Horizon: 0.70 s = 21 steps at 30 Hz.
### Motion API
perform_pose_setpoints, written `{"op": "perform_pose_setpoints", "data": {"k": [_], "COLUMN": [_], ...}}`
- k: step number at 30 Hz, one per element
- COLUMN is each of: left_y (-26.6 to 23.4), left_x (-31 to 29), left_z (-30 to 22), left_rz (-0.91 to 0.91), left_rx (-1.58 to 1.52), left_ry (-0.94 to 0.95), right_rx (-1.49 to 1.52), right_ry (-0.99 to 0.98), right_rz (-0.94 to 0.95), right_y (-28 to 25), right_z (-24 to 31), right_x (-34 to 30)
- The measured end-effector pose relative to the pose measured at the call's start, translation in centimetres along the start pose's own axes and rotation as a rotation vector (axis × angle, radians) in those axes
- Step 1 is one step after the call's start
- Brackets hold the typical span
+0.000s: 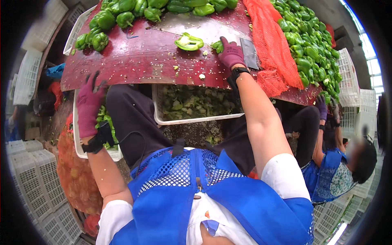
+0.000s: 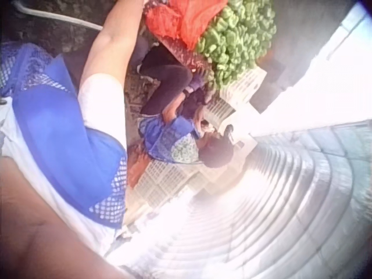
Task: Cutting and cleaning green bell peppers at a work station.
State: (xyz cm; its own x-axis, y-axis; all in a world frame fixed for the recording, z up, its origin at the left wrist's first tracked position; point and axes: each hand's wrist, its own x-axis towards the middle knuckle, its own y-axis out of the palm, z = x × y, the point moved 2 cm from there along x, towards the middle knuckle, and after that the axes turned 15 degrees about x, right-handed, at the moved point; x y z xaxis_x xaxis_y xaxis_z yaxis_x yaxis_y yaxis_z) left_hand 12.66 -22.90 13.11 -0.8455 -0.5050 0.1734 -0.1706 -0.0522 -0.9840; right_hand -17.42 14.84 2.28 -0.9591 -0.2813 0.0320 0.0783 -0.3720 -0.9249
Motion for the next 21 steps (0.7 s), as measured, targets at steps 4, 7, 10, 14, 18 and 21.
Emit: {"op": "perform_pose_setpoints", "data": {"k": [4,7,10,14,18,21], "left_y": [-0.8,2.0,5.3,8.7,7.6,8.3], "left_x": [0.8,0.0,-0.8,-2.2,-4.0,-5.3], "left_z": [-7.2,-10.6,-15.3,-19.7,-20.4,-19.7], "left_rz": [0.057,0.253,0.450,0.806,0.983,1.049], "left_rx": [-0.432,-0.856,-1.147,-1.445,-1.426,-1.436], "left_ry": [0.197,0.168,0.239,0.198,0.226,0.293], "right_rx": [0.979,1.872,1.701,1.343,1.464,1.331], "right_ry": [0.188,0.266,0.214,-0.284,0.219,0.183], "right_rz": [0.080,0.624,0.657,0.486,0.711,0.704], "right_y": [1.0,0.6,0.6,0.1,1.6,2.0], "right_z": [-2.1,0.0,1.8,3.5,3.2,3.3], "right_x": [-0.3,-4.8,-9.5,-13.4,-14.4,-13.9]}}
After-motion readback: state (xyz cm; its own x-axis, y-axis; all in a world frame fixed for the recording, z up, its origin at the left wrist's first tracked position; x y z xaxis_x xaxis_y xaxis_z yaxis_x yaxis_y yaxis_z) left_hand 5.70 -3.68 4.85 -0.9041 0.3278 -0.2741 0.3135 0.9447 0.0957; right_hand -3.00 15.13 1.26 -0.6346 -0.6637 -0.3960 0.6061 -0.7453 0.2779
